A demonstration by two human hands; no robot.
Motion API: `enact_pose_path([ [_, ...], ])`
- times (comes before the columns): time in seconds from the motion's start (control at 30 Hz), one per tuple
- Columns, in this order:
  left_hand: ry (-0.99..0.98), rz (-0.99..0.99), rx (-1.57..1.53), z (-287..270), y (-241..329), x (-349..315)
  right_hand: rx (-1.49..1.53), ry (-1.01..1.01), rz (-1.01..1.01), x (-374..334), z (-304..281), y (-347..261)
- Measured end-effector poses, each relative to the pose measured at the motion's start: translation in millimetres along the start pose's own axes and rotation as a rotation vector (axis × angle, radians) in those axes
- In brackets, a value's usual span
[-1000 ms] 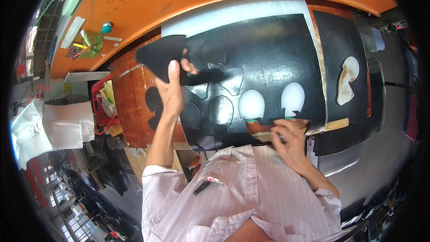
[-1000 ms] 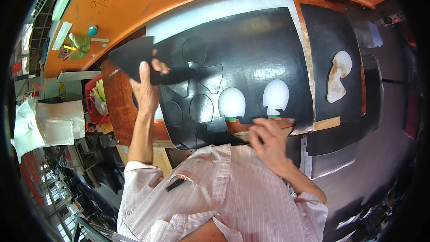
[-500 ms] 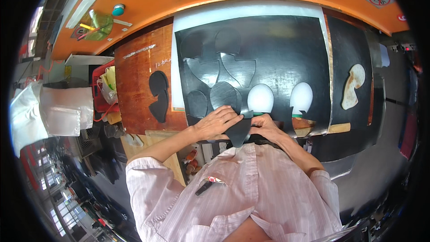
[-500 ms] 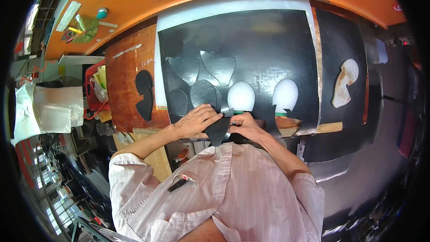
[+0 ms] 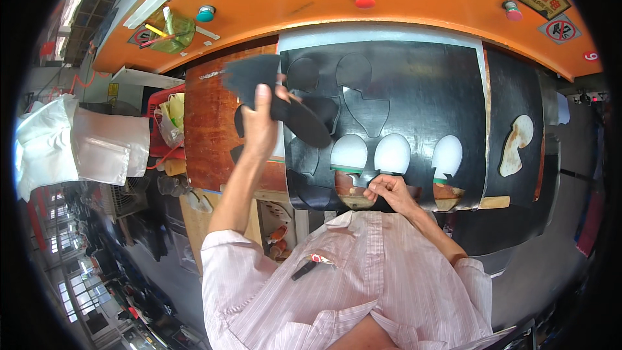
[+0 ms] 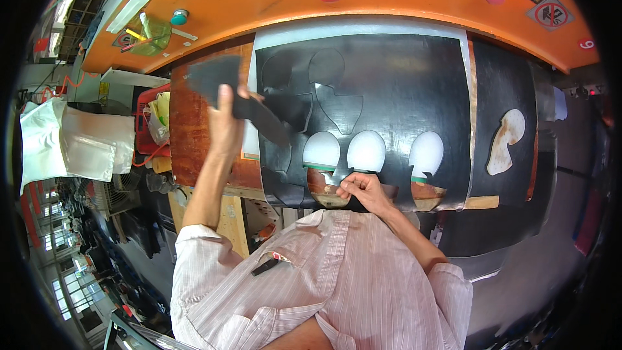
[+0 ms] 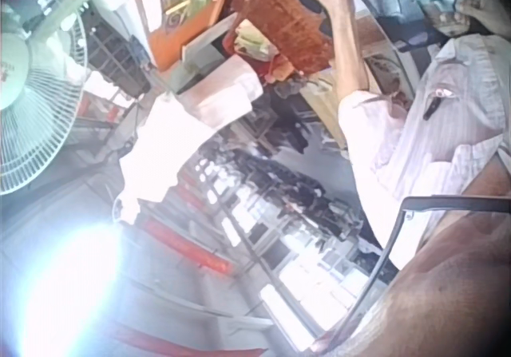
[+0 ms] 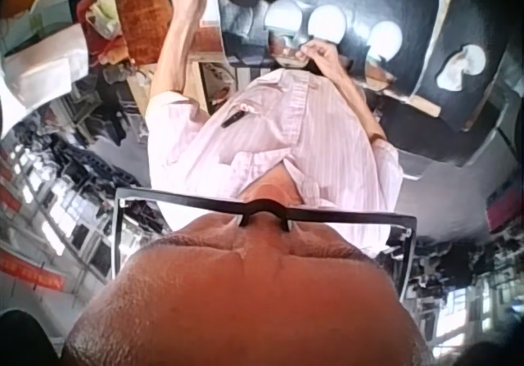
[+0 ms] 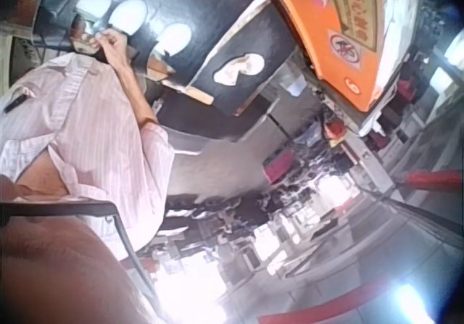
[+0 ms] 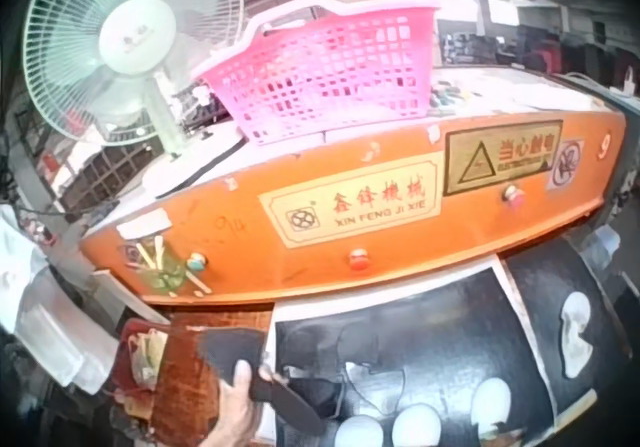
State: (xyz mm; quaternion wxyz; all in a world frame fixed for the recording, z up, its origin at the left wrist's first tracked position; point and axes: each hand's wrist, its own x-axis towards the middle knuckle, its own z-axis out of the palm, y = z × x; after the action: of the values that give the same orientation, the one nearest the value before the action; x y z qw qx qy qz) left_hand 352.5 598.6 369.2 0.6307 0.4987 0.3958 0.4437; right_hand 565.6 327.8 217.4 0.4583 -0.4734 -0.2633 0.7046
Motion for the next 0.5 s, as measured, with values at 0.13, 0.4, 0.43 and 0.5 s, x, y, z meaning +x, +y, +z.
enact_pose_path([
  [0.13,-0.168,0.393,0.662,-38,18,-19,-0.092,0.073,0.017,-4,11,-11],
  [0.4,-1.002,0.431,0.972,-95,-77,-86,-1.043,0.467,-0.517,-50,57,-82],
  [0.43,-0.966,0.426,0.938,-98,-83,-88,-0.886,0.358,-0.425,-45,63,-82],
  [0.5,-0.945,0.424,0.922,-101,-88,-90,-0.554,0.135,-0.244,-21,74,-70],
])
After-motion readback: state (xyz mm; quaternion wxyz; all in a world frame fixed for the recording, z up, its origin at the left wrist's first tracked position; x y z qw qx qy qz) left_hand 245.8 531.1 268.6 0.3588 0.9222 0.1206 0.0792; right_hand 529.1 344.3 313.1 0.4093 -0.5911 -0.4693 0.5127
